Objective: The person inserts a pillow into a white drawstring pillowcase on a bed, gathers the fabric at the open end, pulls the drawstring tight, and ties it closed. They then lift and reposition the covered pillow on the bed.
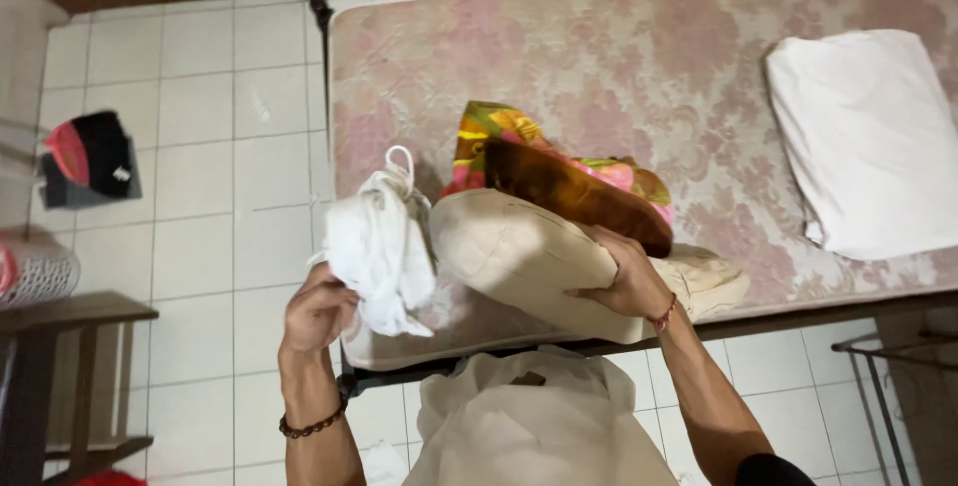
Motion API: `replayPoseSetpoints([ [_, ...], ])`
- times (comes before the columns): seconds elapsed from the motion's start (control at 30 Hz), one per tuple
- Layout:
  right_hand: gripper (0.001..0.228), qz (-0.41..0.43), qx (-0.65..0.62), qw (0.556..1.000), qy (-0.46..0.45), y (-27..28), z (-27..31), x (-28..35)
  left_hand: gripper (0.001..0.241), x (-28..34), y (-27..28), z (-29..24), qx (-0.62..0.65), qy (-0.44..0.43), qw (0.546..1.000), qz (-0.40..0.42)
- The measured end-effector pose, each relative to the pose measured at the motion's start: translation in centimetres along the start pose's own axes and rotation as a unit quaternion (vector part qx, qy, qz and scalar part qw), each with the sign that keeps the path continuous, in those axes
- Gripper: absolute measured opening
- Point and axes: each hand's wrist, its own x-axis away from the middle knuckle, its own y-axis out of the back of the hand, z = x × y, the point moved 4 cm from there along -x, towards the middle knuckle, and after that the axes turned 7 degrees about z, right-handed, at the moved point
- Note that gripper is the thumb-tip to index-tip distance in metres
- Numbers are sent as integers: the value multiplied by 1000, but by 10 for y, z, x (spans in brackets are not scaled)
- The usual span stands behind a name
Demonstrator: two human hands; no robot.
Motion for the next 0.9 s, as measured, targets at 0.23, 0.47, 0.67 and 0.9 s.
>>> replayPoseSetpoints([
  [0.23, 88, 21, -34, 999, 4, 22, -5, 33, 25, -76, -111, -8, -461, 118, 879, 34],
  [0.47, 94, -19, -18, 998, 56, -4, -69, 67, 50, -115, -241, -37, -622, -128, 767, 93],
  [0.67, 97, -33, -69, 994, 76, -2, -93, 80, 72, -122, -247, -3, -667, 3, 735, 117],
  [0.9, 103, -23, -87, 980, 180, -2, -125, 101, 68, -123, -262, 24, -708, -81, 681, 169],
])
